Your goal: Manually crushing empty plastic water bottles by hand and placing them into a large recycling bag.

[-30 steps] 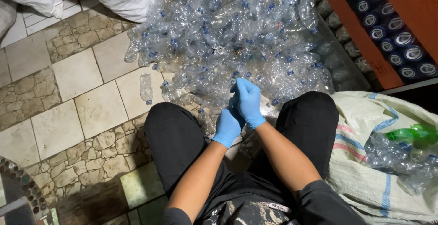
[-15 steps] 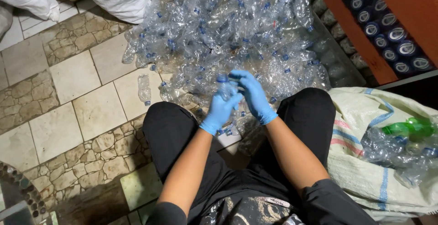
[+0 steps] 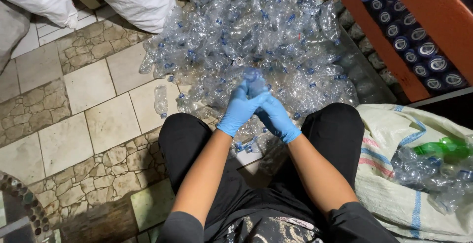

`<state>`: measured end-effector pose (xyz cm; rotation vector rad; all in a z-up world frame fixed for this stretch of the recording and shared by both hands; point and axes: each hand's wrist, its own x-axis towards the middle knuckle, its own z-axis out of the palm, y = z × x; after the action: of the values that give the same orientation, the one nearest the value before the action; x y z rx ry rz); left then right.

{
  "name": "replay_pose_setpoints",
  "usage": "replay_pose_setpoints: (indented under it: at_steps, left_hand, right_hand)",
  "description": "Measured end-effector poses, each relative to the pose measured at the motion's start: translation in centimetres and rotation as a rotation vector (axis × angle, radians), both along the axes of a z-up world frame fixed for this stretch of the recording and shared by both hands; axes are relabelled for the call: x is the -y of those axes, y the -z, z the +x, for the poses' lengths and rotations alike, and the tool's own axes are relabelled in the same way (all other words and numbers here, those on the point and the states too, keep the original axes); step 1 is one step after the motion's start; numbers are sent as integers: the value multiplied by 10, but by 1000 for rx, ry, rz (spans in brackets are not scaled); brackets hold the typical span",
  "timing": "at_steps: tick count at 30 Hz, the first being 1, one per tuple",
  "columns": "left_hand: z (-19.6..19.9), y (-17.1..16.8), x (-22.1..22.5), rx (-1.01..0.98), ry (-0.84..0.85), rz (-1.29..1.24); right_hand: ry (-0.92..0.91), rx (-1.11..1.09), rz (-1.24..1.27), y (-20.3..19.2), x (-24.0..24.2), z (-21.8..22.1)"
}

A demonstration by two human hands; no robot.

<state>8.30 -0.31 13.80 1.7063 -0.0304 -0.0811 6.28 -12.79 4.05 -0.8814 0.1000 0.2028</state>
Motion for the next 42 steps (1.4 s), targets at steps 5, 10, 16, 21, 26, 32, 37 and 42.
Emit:
replay_pose_setpoints:
  at_steps: [5,10,16,21,26,32,37,42]
  left_hand:
    - [-45,21,5,64,-61,105]
    - [-70,39,0,112,-105,-26]
    - [-73,74,0,155,-272,-48]
    - [-70,72,-1,126,-284,-18]
    - [-71,71,3,98,-262,-55]
    - [-72,81,0,73,-205,-92]
    - [-72,95,-9,35,-118,-122]
    - [-73,82,-16,44,-33,20]
  right_hand:
    - [70,62,-105,5,-1,4]
    - [143,84,-225,-22,-10,0]
    - [270,43,-171,-34,-3,1]
    - [284,18,-159,-48,-9,-3]
    - [278,21,-195,-58,-11,-8]
    - [289,25,-257,-41,6,8]
    - [376,24,-342,-49,58,6]
    - [634,179,-531,-106,131,-41]
